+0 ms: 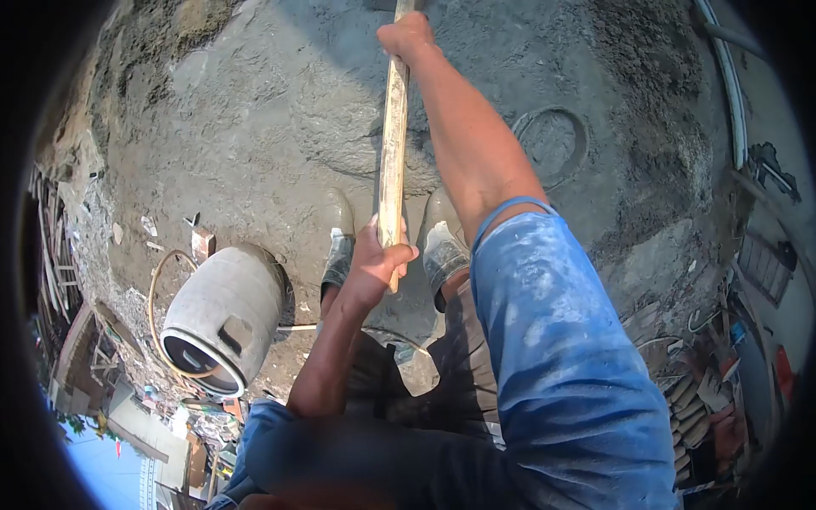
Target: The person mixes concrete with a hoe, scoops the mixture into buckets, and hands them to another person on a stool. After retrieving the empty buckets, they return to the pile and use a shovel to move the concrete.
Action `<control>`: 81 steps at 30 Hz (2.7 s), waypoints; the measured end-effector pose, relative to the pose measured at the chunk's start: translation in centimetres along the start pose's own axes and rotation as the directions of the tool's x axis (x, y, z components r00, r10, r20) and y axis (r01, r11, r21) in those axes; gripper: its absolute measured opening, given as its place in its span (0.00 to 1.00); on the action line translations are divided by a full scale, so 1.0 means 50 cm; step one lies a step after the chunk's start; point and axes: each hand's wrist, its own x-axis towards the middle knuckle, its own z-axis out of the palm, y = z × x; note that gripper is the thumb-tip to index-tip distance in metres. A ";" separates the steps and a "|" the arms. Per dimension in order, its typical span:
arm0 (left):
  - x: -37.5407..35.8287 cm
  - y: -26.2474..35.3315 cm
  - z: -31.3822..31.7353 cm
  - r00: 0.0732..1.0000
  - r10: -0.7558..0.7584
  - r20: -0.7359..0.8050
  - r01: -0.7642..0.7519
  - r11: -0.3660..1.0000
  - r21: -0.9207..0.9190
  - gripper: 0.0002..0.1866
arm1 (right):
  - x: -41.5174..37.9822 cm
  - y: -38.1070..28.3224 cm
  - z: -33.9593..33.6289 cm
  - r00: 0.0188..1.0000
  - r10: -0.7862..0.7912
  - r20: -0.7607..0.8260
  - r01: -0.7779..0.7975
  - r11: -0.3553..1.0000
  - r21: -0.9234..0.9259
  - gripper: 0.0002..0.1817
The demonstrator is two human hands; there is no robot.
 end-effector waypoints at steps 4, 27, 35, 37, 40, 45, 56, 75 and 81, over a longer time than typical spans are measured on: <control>-0.170 0.031 0.038 0.969 -0.238 0.066 0.247 0.923 -0.294 0.16 | -0.088 0.066 0.062 0.996 0.084 0.042 -0.071 0.967 -0.243 0.15; -0.443 0.315 0.234 0.693 -0.147 0.706 -0.140 0.933 0.332 0.49 | -0.476 0.287 -0.236 0.765 0.244 0.596 -0.642 0.348 0.683 0.04; -0.581 0.308 0.390 0.283 -0.179 0.942 -0.272 0.927 0.258 0.49 | -0.752 0.364 -0.444 0.798 0.285 0.531 -0.556 0.010 0.831 0.04; -0.604 0.307 0.403 0.232 -0.209 0.950 -0.283 0.920 0.271 0.49 | -0.811 0.374 -0.480 0.818 0.272 0.507 -0.512 -0.059 0.857 0.04; -0.610 0.332 0.384 0.179 -0.349 0.920 -0.173 0.909 0.379 0.50 | -0.863 0.411 -0.494 0.836 0.308 0.454 -0.439 -0.121 0.890 0.04; -0.535 0.331 0.174 0.446 -0.634 0.631 0.020 0.712 0.701 0.45 | -0.865 0.455 -0.356 0.810 0.575 0.117 -0.062 -0.114 0.992 0.05; -0.214 -0.041 -0.297 0.958 -0.162 0.235 -0.269 -0.235 0.934 0.17 | -0.770 0.455 -0.008 0.616 0.787 0.033 0.143 -0.153 0.978 0.09; -0.335 -0.057 -0.169 0.974 -0.073 0.213 -0.120 0.633 0.765 0.21 | -0.468 0.262 -0.037 0.939 0.341 -0.053 -0.099 0.415 0.904 0.08; -0.098 -0.065 0.008 0.993 -0.103 0.055 0.065 0.881 0.469 0.18 | -0.135 0.229 -0.120 0.930 0.336 -0.149 -0.209 0.817 0.537 0.08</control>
